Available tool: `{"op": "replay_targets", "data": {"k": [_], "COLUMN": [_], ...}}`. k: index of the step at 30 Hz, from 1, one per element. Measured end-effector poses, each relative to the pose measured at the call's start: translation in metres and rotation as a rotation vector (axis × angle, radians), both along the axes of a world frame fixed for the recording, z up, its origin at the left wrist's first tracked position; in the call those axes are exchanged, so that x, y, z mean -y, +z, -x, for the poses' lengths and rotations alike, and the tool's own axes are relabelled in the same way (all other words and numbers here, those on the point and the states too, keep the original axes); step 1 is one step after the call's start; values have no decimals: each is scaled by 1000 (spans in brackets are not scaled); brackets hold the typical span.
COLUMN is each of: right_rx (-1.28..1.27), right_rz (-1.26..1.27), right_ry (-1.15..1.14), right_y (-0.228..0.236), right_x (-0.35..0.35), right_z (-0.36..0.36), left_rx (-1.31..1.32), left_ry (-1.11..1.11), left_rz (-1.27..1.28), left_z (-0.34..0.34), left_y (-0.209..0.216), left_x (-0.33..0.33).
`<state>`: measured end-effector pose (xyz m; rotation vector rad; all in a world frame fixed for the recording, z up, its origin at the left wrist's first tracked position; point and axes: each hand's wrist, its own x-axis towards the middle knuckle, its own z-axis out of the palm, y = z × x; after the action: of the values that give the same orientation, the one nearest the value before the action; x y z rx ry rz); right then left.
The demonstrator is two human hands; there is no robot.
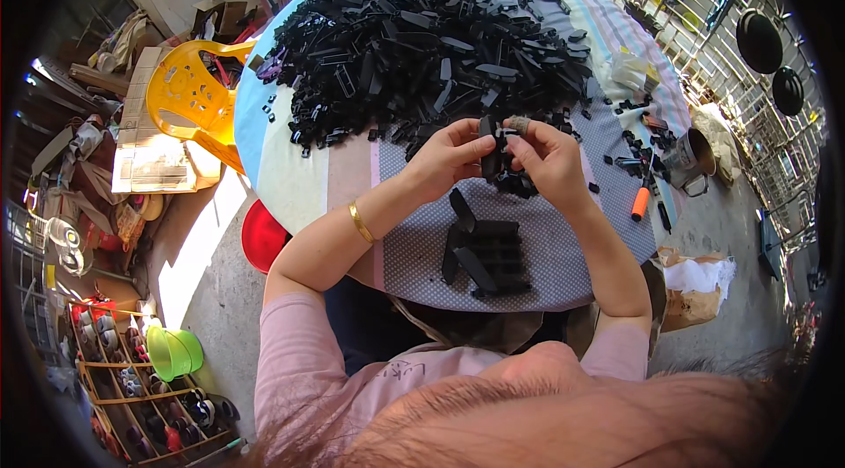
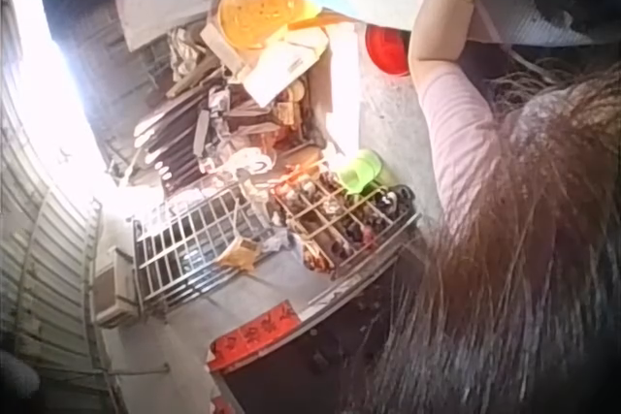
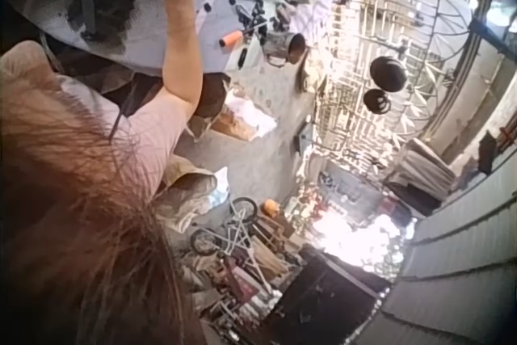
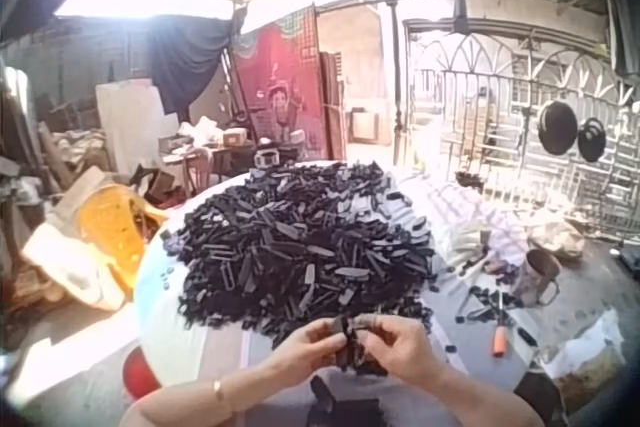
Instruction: Assembling small black plastic components together at a round table.
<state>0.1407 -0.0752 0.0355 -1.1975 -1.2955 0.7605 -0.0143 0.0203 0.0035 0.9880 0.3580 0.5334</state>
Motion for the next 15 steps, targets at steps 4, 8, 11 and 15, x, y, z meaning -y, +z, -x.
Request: {"op": "replay_targets", "data": {"k": [4, 8, 11, 15], "right_rx": [151, 438, 569, 644], "right_rz": [-35, -233, -350, -418], "right_ry": [-77, -143, -198, -146], "right_y": [0, 0, 0, -3], "right_x": [1, -1, 0, -3], "right_z": [-4, -1, 2, 4], "left_rx": [-4, -12, -24, -34], "left_ry": [-12, 14, 30, 25], "left_rz": [-13, -16, 8, 0], "left_z": [0, 0, -2, -1], "left_y": [0, -2, 2, -3], "left_x": [-1, 0, 2, -2]}}
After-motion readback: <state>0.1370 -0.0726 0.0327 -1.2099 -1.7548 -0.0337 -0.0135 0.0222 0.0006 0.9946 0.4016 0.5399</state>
